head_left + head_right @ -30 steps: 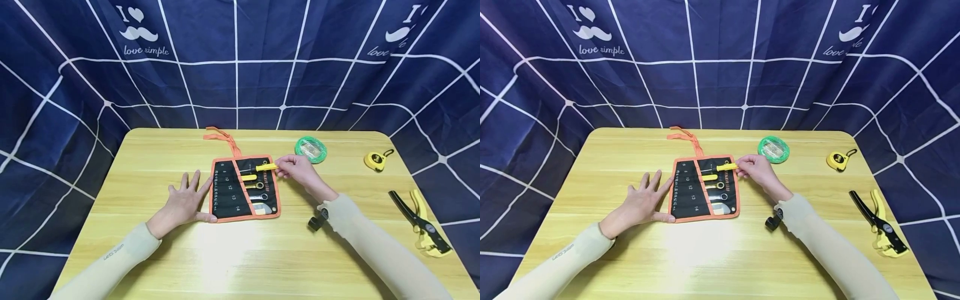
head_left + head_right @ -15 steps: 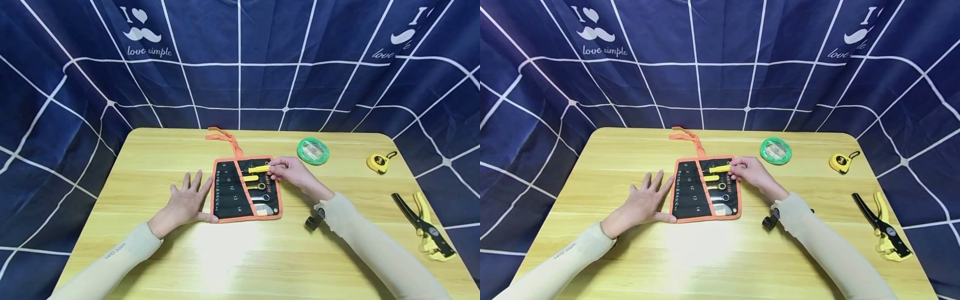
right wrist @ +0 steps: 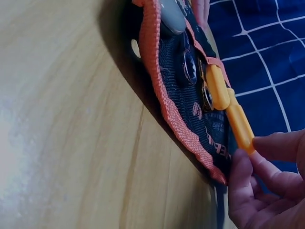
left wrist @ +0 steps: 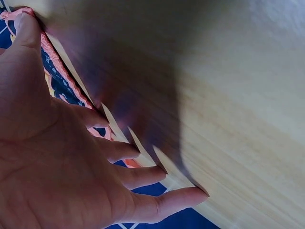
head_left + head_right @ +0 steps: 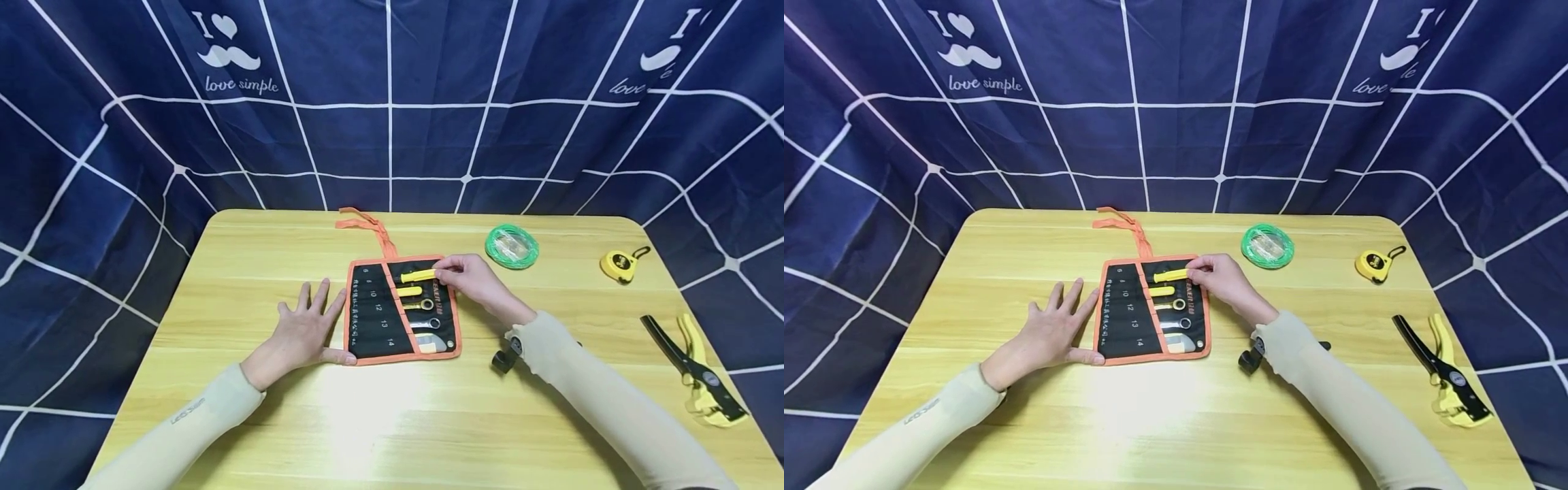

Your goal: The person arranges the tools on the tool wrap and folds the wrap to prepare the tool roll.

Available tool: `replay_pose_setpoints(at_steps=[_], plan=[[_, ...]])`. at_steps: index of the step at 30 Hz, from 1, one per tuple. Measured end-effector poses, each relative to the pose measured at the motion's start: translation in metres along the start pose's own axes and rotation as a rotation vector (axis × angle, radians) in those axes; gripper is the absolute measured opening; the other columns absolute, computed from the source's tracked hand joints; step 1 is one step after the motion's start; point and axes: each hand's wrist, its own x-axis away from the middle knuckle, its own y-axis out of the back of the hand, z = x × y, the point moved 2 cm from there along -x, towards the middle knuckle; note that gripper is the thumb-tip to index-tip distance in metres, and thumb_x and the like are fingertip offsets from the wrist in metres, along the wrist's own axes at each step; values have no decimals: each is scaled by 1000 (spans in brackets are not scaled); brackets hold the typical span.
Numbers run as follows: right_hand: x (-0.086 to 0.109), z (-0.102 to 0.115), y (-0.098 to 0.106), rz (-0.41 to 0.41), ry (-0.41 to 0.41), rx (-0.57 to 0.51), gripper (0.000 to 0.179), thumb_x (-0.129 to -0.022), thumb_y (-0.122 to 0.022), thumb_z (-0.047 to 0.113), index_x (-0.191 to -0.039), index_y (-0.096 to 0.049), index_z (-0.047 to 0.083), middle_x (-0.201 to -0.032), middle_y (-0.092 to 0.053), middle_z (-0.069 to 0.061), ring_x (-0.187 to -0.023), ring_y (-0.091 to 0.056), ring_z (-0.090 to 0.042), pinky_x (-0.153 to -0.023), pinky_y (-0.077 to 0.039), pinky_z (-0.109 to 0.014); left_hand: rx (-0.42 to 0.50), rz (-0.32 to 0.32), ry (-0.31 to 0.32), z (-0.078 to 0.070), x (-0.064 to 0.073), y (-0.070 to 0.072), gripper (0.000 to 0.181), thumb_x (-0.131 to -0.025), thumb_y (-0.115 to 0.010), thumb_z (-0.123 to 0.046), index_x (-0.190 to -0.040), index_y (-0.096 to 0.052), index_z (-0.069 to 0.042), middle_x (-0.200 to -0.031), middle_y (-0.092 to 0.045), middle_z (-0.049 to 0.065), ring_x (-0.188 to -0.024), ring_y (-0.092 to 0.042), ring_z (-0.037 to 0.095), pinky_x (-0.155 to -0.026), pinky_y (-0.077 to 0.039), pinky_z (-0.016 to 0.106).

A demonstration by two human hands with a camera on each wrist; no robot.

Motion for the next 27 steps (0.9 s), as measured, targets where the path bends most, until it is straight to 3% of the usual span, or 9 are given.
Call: replay_pose_setpoints(at_steps=[3, 10, 16, 22, 27], plan=[[-2, 2, -3, 3, 6, -2, 23, -106, -72, 16, -120, -77, -1, -104, -76, -11, -89, -64, -17, -71, -52, -28, 3, 3, 7, 1, 1, 0, 133, -78, -70, -91, -175, -27, -11, -175, -20, 31, -153, -27, 63, -94, -42, 85], [-4, 7, -15, 54, -10, 31, 20, -109, -69, 19, -115, -77, 2, -96, -75, -8, -84, -65, -21, -67, -51, -28, 5, 5, 7, 1, 0, -2, 133, -78, -69, -92, -175, -27, -11, -175, -20, 31, -153, -27, 63, -93, -42, 84], [-5, 12, -20, 37, 1, 88, 21, -111, -67, 18, -108, -78, 1, -91, -73, -8, -82, -64, -19, -67, -49, -27, 11, -5, 5, 0, 1, -3, 132, -78, -70, -91, -174, -28, -11, -175, -21, 31, -153, -27, 63, -94, -42, 85], [-7, 13, -22, 70, 19, 71, 18, -108, -68, 10, -118, -75, -3, -97, -74, -10, -86, -65, -19, -80, -53, -30, 8, -12, 2, 1, 1, -3, 134, -77, -70, -92, -175, -26, -10, -175, -20, 31, -153, -27, 63, -94, -42, 85], [-9, 7, -23, 101, 32, 50, 17, -106, -70, 6, -119, -73, -5, -96, -75, -9, -84, -65, -16, -76, -54, -27, 9, -14, 3, 1, 1, -4, 135, -77, -70, -92, -175, -26, -10, -175, -20, 31, -153, -27, 63, -93, -43, 84]])
